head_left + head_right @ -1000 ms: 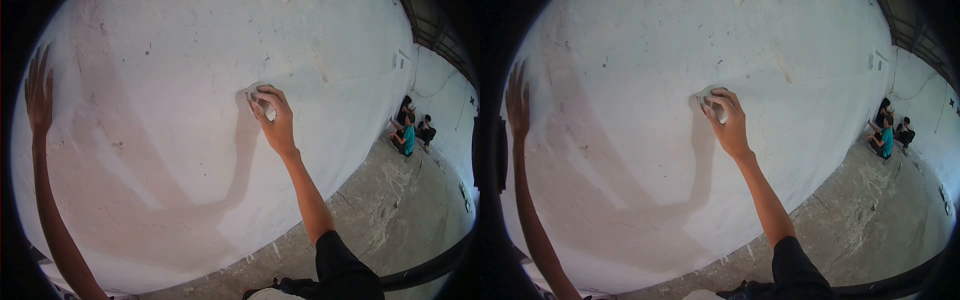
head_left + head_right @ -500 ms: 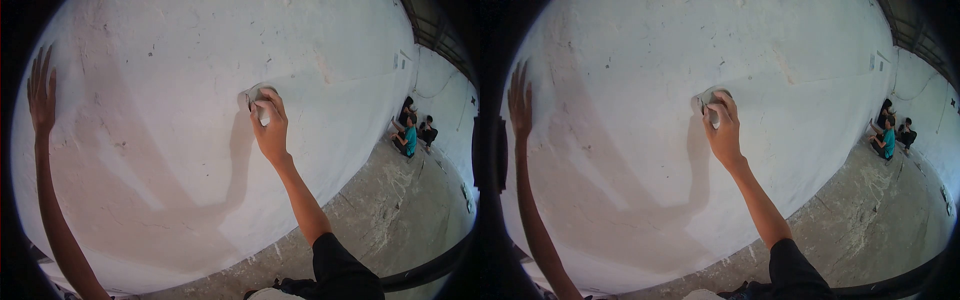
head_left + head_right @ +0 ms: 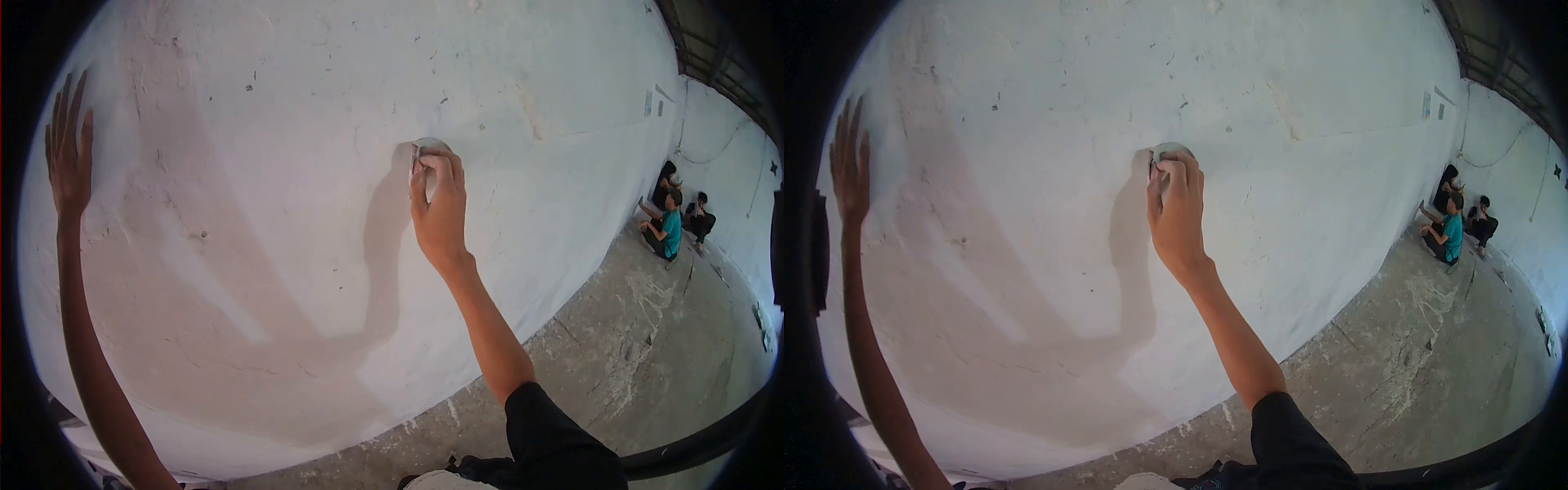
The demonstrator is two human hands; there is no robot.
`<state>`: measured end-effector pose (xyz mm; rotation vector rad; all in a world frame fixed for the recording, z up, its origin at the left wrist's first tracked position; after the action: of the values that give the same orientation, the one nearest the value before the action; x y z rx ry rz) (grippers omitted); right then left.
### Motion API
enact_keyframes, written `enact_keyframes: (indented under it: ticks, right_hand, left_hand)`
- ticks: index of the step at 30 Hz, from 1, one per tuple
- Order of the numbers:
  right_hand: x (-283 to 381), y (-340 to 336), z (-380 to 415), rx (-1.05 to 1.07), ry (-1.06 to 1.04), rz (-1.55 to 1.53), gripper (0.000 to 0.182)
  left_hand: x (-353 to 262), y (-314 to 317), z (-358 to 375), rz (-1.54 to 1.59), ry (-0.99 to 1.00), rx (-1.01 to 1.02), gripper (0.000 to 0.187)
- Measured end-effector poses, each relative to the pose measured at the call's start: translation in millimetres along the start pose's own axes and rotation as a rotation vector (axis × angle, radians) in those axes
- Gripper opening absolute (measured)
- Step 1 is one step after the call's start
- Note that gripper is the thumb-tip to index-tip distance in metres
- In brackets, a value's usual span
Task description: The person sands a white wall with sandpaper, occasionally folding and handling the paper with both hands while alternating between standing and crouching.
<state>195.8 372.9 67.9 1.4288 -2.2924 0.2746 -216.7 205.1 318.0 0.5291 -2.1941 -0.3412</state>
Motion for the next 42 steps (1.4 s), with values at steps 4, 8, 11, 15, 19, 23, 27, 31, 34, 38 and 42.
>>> enact_keyframes:
  ticks: [4, 8, 11, 15, 19, 23, 27, 31, 34, 38, 42]
  right_hand:
    - [9, 8, 3, -0.071, -0.135, 0.162, 0.017]
    - [16, 6, 2, -0.068, -0.109, 0.113, 0.014]
    - [18, 0, -4, 0.014, 0.004, 0.076, 0.01]
    - [4, 0, -11, 0.079, 0.121, -0.04, 0.008]
    - [4, 2, -7, 0.093, 0.163, -0.051, 0.007]
    - [6, 3, -5, 0.089, 0.178, -0.033, 0.006]
    - [8, 0, -3, 0.033, 0.104, 0.037, 0.004]
    - [12, 2, -1, 0.031, 0.032, 0.037, 0.01]
    - [13, 2, 8, 0.041, 0.021, -0.034, 0.02]
    - [6, 3, 11, 0.042, 0.047, -0.112, 0.028]
    - [8, 3, 12, 0.011, 0.016, -0.092, 0.031]
  left_hand:
    - [1, 0, -1, 0.004, -0.001, 0.018, 0.057]
    - [2, -1, 0, -0.018, 0.013, 0.039, 0.056]
    - [2, 0, 0, -0.013, 0.008, 0.044, 0.056]
    - [3, 2, 1, 0.013, 0.002, 0.023, 0.058]
    - [3, 1, 0, 0.024, 0.006, 0.001, 0.058]
    - [4, 2, 2, -0.013, -0.005, 0.023, 0.057]
    - [4, 1, 1, -0.011, -0.013, 0.038, 0.057]
    - [2, 0, 0, -0.004, -0.008, 0.028, 0.056]
    - [3, 0, 1, -0.002, -0.004, 0.014, 0.056]
    - [4, 1, 1, 0.013, 0.0, 0.031, 0.056]
    - [3, 0, 1, 0.01, -0.006, 0.024, 0.056]
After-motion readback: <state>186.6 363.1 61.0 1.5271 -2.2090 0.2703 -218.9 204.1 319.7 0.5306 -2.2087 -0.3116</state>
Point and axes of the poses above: each hand's wrist, its own z-axis away from the middle knuckle, its own y-axis out of the palm, x = y × z, the point moved 7 cm from there along -z, towards the middle knuckle, and after that the axes turned 8 degrees about y, right-handed, at the moved point
